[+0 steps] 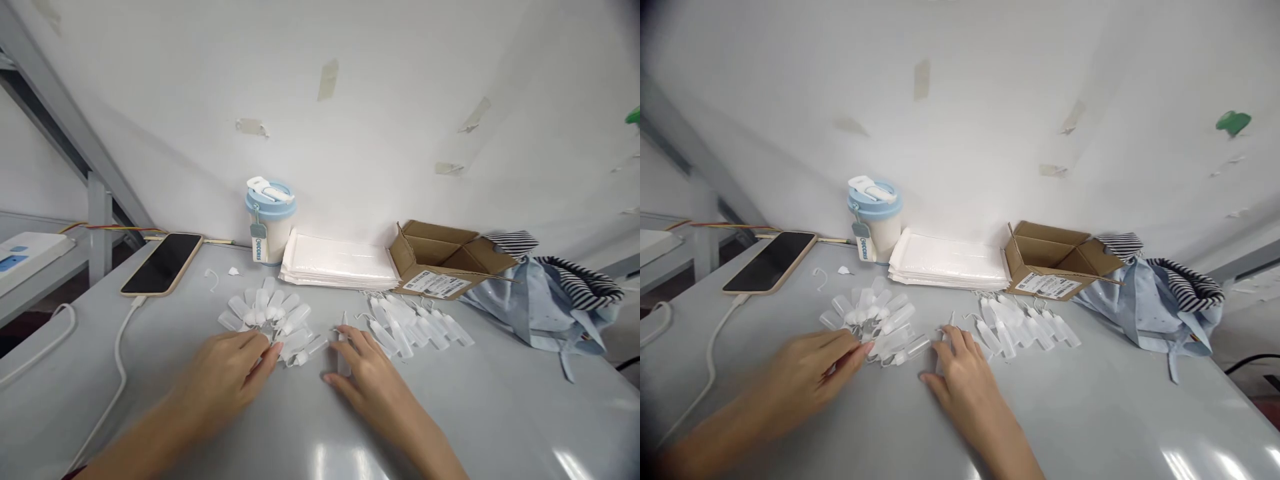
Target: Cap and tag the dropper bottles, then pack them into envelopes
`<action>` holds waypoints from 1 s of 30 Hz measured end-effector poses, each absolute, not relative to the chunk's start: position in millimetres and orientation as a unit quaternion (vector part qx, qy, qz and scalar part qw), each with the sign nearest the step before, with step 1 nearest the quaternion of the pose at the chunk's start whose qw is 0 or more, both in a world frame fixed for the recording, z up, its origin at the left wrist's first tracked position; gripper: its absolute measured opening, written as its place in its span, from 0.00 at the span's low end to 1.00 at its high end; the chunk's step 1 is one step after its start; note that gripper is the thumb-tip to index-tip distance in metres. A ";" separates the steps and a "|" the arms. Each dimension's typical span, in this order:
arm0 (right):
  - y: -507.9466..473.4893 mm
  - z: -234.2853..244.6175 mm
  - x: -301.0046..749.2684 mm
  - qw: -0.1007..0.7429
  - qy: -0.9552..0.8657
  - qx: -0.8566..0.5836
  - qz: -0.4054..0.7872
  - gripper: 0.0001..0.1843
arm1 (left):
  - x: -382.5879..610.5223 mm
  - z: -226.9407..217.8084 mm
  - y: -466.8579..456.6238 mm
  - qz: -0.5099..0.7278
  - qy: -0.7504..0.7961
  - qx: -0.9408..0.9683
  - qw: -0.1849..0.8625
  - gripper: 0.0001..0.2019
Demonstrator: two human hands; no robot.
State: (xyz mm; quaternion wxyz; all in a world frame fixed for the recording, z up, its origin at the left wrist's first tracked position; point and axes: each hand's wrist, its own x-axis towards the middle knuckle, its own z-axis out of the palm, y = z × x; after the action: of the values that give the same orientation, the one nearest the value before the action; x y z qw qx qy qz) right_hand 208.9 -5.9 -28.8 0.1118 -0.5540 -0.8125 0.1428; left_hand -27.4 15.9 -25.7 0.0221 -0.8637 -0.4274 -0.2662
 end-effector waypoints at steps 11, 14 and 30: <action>-5.2 -30.5 213.7 0.178 -0.778 -0.600 0.045 0.14 | -25.2 -30.8 13.8 -0.243 -0.411 -0.878 0.021 0.18; -4.0 -31.7 210.6 0.104 -0.760 -0.641 0.042 0.03 | -25.0 -31.0 14.1 -0.243 -0.408 -0.880 0.022 0.19; -10.2 -17.4 208.1 0.219 -0.761 -0.585 0.177 0.07 | -21.0 -29.8 8.8 -0.257 -0.432 -0.853 -0.142 0.10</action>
State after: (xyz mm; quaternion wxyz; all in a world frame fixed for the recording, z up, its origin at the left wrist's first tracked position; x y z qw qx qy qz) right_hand 208.1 -10.2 -17.4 0.2186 -0.5850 -0.7607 0.1767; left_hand -21.0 8.8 -29.8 -0.1417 -0.8530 -0.4318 -0.2567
